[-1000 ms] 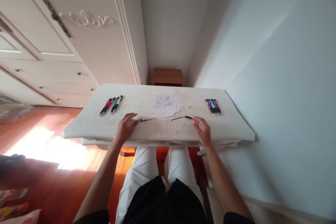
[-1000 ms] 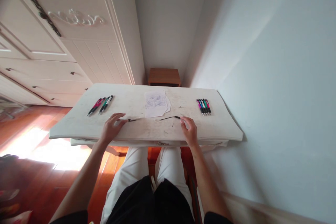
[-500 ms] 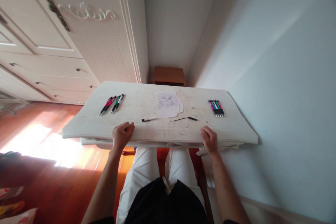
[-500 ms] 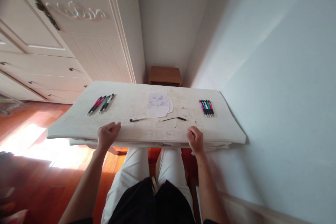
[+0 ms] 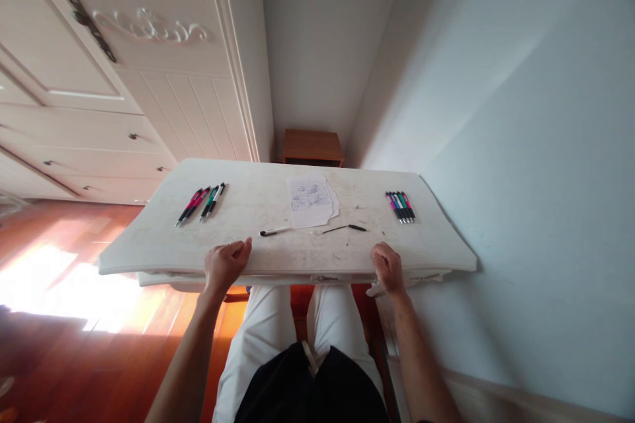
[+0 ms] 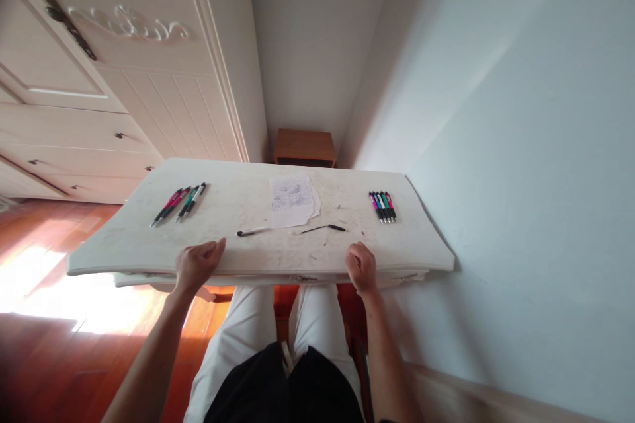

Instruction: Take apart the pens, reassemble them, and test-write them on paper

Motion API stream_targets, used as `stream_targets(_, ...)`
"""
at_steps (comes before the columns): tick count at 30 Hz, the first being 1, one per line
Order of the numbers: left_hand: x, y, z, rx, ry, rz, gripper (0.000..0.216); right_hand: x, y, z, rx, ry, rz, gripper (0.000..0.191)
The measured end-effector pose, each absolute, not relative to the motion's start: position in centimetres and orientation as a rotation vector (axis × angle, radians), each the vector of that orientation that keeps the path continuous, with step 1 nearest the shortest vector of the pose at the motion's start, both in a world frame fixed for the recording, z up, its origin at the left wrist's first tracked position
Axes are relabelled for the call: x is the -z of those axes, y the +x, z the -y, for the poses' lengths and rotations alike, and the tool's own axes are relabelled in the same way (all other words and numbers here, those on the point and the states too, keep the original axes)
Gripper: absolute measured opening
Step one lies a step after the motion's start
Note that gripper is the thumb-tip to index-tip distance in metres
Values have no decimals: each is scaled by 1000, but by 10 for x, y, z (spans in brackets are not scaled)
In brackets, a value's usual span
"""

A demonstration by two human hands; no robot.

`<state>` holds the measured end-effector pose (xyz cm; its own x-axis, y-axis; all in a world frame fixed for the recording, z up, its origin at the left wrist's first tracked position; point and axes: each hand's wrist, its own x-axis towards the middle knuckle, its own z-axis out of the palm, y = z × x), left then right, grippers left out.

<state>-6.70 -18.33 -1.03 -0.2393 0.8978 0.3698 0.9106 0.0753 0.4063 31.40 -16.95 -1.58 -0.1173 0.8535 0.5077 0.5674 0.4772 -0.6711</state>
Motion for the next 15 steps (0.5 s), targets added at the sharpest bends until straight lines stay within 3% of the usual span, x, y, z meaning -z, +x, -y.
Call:
stream_targets(8,6,-71,183,1069,-1923,2453,56,16,314,171,-423,-1258,1753,26)
stream_targets(15,10,-74,182,1129,-1920,2468,52,17,318,170,-685,-1258,1654,28)
